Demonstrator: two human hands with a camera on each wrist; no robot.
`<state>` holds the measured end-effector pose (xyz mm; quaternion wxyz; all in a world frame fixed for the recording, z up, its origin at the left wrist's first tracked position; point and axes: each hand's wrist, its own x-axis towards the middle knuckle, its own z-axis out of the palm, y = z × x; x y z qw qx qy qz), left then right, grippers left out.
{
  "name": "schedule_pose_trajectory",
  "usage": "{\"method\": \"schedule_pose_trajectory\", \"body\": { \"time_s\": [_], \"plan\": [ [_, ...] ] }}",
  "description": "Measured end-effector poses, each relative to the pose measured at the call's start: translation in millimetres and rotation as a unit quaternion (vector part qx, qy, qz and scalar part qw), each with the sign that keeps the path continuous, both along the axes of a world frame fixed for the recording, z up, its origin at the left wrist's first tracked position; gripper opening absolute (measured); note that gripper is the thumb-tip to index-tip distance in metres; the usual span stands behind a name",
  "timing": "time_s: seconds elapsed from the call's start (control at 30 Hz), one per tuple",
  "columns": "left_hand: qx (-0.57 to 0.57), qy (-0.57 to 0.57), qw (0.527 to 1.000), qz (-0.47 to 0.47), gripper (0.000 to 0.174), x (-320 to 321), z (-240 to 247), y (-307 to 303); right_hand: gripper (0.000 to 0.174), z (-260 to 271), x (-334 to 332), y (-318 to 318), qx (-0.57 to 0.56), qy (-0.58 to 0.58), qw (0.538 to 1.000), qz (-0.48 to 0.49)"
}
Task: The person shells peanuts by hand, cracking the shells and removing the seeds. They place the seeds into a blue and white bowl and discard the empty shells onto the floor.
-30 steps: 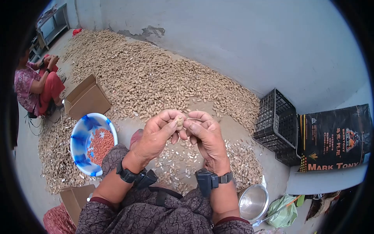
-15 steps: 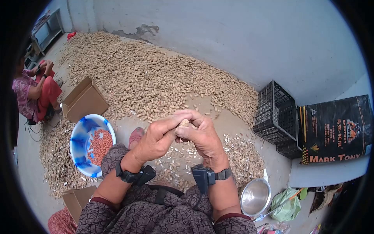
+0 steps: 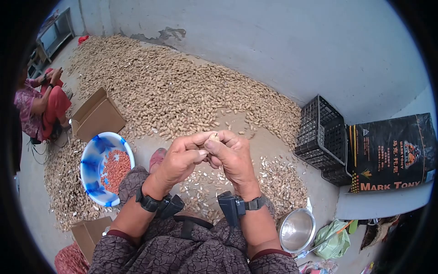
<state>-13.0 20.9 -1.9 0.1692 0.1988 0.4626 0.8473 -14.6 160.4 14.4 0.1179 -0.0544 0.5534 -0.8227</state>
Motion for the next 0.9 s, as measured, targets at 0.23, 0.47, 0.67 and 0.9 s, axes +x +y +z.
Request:
{"method": "schedule_pose_trajectory", "body": {
  "time_s": [0.23,0.47,0.67,0.9],
  "plan": [
    [0.009,-0.037,0.998,0.054,0.03,1,1,11,0.014,0,-2,3,-0.009,-0.003,1.0,0.008],
    [-0.136,0.087,0.965,0.207,0.022,2,-3,23,0.01,6,-7,5,0.072,0.046,0.995,-0.051],
    [-0.2,0.129,0.929,0.282,0.016,-3,-10,31,0.011,0,-5,3,0.067,0.05,0.994,-0.073],
    [-0.167,0.079,0.924,0.335,0.016,-6,-26,41,0.01,-13,-1,-2,0.16,0.114,0.971,-0.137]
  ]
}}
